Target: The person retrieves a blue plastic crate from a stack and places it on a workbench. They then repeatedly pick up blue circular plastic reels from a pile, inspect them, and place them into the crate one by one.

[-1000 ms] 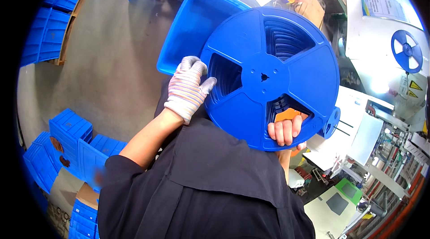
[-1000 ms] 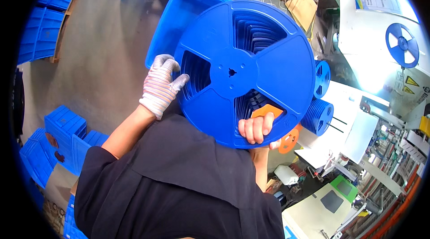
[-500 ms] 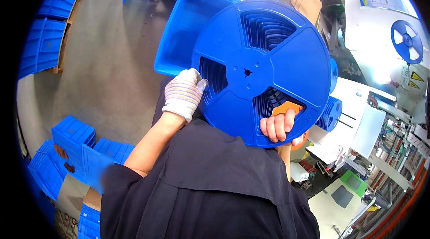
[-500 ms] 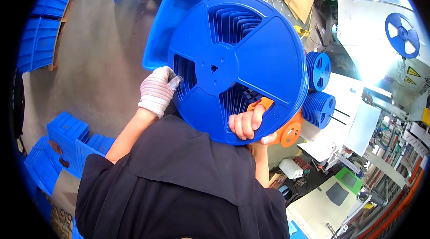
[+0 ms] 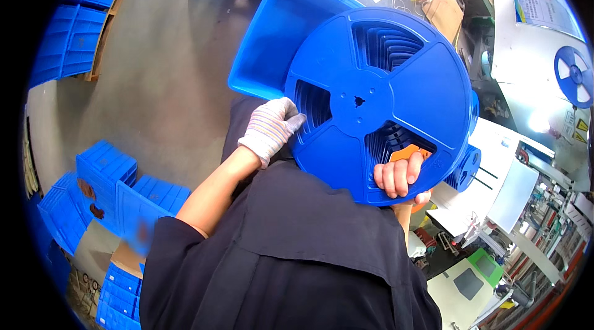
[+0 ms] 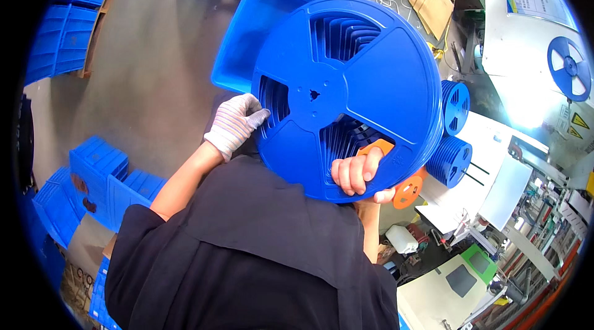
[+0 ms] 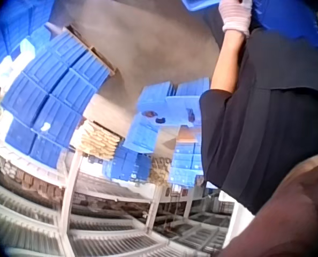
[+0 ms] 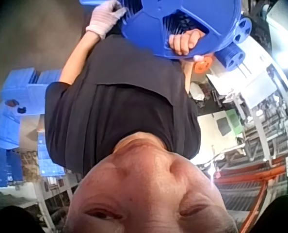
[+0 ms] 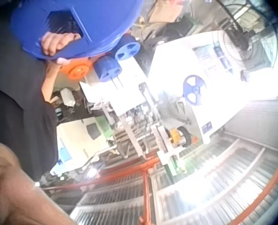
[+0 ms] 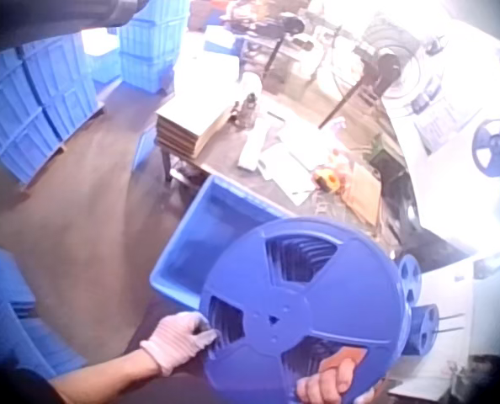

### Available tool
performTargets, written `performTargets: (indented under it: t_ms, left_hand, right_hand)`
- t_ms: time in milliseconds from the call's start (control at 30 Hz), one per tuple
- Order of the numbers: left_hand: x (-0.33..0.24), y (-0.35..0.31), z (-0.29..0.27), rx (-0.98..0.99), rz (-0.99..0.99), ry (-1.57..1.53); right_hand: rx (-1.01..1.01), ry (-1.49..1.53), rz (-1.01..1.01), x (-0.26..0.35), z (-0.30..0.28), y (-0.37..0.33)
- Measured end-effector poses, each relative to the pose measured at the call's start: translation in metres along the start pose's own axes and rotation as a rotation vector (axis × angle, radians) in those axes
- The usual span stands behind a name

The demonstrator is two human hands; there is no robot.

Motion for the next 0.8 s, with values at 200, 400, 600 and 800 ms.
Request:
performTargets:
  t_ms: [200, 400, 600, 800]
  left_hand:
    - [0.028, -0.023, -0.017, 0.046, -0.309, -0.424]
    - [0.064, -0.025, -0.052, -0.093, -0.065, 0.319]
    - [-0.029, -0.020, -0.044, -0.108, 0.454, 0.183]
    - [-0.033, -0.011, -0.024, 0.078, 0.560, 0.376]
  right_hand:
    - [0.014, 0.009, -0.033, -0.001, -0.001, -0.006]
    - [0.049, 0.029, -0.023, 0.000, -0.001, -0.002]
    - [0.027, 0.038, 0.001, 0.000, -0.001, -0.003]
    - [0.032, 0.035, 0.021, -0.001, 0.002, -0.002]
Point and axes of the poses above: each hand's wrist, its own y-axis towards the middle knuckle, its own z-axis out of the palm, x = y × z, the point moved 7 cm from there along y, towards the middle knuckle, and after that the axes turned 7 degrees about -x, right-handed, at the moved point
